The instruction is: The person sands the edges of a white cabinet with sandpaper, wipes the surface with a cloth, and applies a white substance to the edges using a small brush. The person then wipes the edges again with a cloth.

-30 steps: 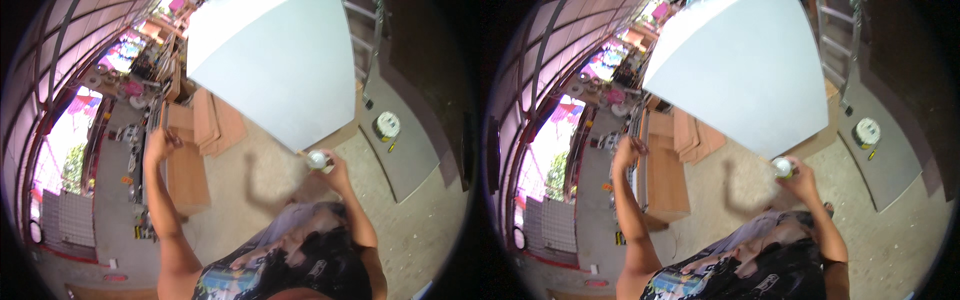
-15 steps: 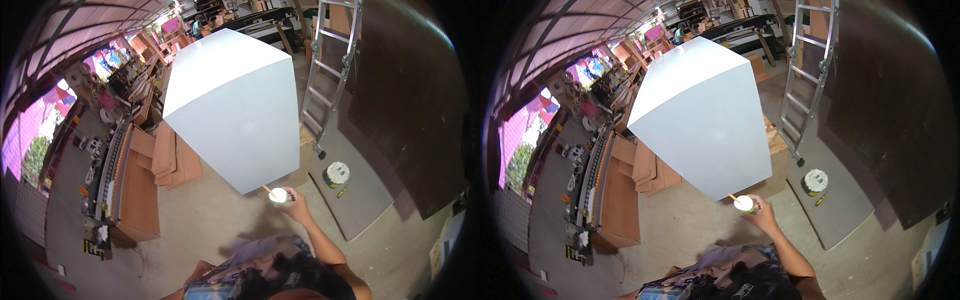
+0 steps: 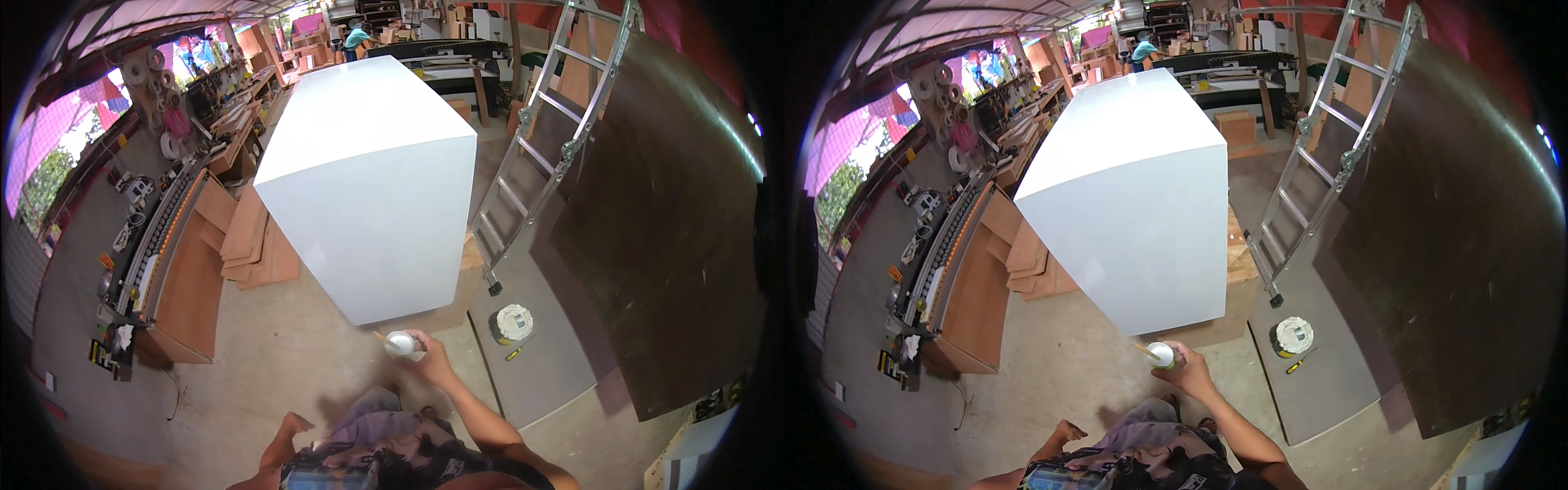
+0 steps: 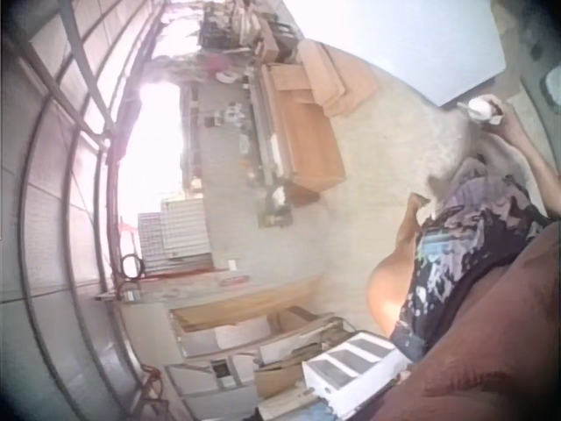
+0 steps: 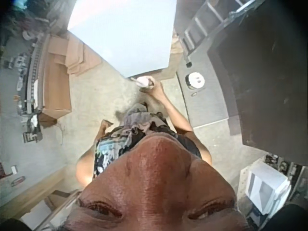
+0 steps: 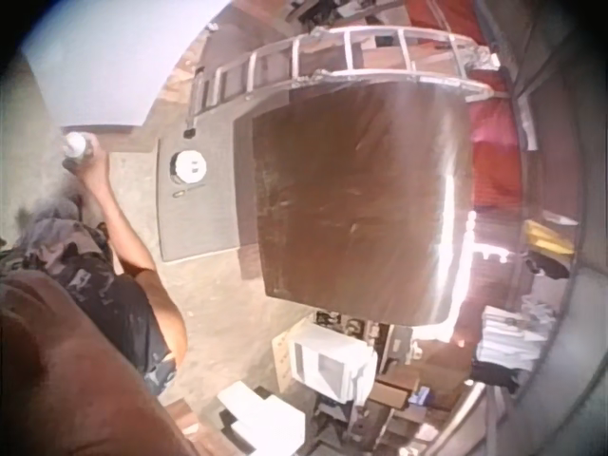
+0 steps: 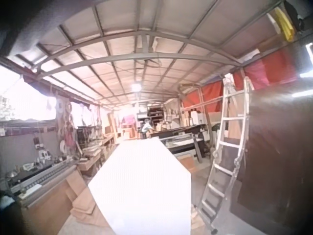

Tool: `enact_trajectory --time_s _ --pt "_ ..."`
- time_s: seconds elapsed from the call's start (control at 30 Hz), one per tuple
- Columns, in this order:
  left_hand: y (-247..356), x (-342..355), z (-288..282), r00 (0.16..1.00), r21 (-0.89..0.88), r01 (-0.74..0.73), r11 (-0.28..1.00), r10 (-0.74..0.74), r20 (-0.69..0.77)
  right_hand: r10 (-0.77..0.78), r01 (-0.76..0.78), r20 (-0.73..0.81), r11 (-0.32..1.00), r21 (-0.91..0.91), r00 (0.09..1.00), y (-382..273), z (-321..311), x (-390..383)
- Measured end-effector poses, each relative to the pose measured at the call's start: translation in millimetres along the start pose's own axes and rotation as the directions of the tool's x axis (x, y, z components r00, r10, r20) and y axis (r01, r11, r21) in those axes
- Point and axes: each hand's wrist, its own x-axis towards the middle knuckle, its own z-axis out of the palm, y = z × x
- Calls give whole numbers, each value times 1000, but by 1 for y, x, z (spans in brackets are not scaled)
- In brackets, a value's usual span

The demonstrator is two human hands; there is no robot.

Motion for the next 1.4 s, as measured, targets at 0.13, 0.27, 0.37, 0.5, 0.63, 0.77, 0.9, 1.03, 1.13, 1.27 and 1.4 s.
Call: enact_trajectory --time_s 0.13,0.27,0.37,0.5,0.63,0.77,0.9,1.03,1.13,1.27,1.4 --pt "2 25 17 968 -41 209 977 -201 147 40 -40 19 999 5 999 2 4 2" --pt "24 43 28 995 -354 74 932 -90 -29 -3 0 86 999 34 996 7 13 16" --pt "60 72 22 990 -419 -49 907 -11 -140 -41 31 97 994 103 994 19 12 22" --pt "113 44 24 951 -465 -80 882 -72 -300 -67 41 209 991 129 976 24 10 28" --pt "101 -4 80 920 -597 -99 796 -156 -360 -77 35 427 994 105 901 21 7 28" --pt "99 -68 205 794 -779 -45 625 -451 -408 -13 -13 596 999 39 803 28 -17 7" --pt "130 -165 394 772 -959 -10 282 -607 -187 -48 59 711 998 9 701 31 -23 -19" --pt "176 -228 600 735 -510 265 818 -514 -442 -86 75 743 996 48 664 51 -19 -66" --pt "205 -291 681 683 -793 548 267 -690 240 -15 -20 795 999 34 607 60 -21 -96" --pt "238 -320 700 609 -896 401 193 -786 104 -56 5 869 998 61 492 45 2 -134" --pt "213 -319 702 477 -931 356 85 -873 103 -142 101 917 989 112 374 43 39 -163"
